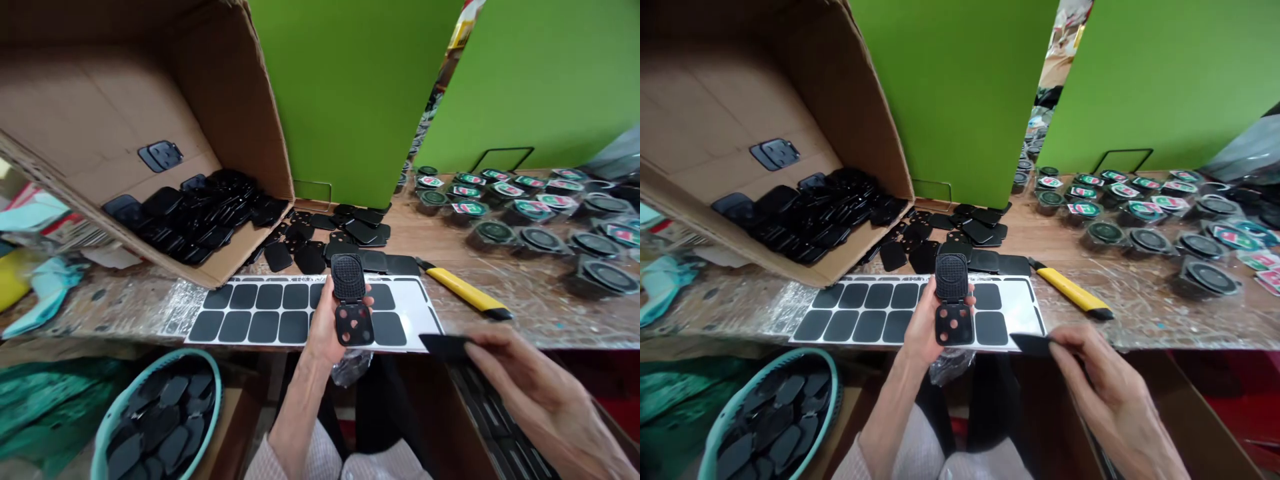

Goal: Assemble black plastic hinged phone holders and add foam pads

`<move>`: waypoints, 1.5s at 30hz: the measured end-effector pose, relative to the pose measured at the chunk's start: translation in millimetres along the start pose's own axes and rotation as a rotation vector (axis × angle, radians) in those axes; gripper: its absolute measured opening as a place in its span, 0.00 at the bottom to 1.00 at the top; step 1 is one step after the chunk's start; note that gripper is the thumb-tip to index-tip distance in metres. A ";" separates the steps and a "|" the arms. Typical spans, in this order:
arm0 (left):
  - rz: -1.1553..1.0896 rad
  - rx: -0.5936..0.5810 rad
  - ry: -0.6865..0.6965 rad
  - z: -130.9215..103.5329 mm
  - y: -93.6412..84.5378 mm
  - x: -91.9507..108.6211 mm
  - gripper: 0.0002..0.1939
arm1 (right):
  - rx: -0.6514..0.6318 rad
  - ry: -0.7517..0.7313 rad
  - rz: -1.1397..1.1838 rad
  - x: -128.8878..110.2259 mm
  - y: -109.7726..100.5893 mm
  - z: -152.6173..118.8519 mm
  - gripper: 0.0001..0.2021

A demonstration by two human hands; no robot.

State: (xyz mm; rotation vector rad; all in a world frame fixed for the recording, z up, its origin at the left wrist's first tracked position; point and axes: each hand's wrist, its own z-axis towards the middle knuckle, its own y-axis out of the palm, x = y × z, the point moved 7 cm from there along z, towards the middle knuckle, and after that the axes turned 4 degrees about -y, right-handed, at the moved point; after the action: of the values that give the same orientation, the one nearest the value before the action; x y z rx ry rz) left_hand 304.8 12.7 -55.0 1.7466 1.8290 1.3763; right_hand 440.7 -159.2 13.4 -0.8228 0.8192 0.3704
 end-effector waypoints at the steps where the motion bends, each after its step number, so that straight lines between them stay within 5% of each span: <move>1: -0.010 0.006 0.000 -6.3 -0.3 0.4 0.31 | -0.044 -0.062 0.006 -14.2 6.7 -1.0 0.04; 5: -0.005 0.066 0.017 -29.2 -7.2 3.2 0.30 | -0.156 -0.168 0.071 -46.7 32.7 -8.1 0.07; 10: 0.066 0.156 0.010 -49.5 -12.5 2.4 0.26 | -0.211 0.086 0.169 -39.7 63.6 -25.8 0.18; 12: 0.091 0.202 0.001 -54.8 -13.5 0.8 0.24 | -0.171 0.195 0.227 -36.6 66.4 -29.3 0.19; 15: 0.121 0.230 -0.007 -53.6 -14.4 -1.3 0.21 | -0.175 0.276 0.282 -32.6 63.8 -27.0 0.04; 20: 0.091 0.153 -0.058 -49.3 -3.1 -14.5 0.23 | -0.070 0.156 0.307 -38.2 37.8 -25.8 0.08; 22: 0.063 0.121 -0.078 -49.4 0.3 -21.3 0.23 | -0.035 0.226 0.344 -33.2 35.9 -31.5 0.05; 27: 0.005 0.097 -0.047 -52.1 -8.0 -24.3 0.23 | -0.077 0.573 0.680 -21.3 64.4 -48.2 0.12; 34: -0.013 0.166 -0.022 -66.9 -18.9 -17.3 0.23 | -0.158 0.788 1.009 -31.7 103.1 -54.3 0.12; 45: -0.037 0.241 0.077 -66.7 -23.0 -16.0 0.23 | -0.067 0.835 1.013 -45.1 131.3 -53.5 0.15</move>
State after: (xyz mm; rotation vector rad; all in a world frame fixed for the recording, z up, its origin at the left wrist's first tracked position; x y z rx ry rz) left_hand 245.1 -26.8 -44.4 1.7822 2.1354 1.2695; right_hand 308.6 -115.5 -39.4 -0.5491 2.0161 0.9735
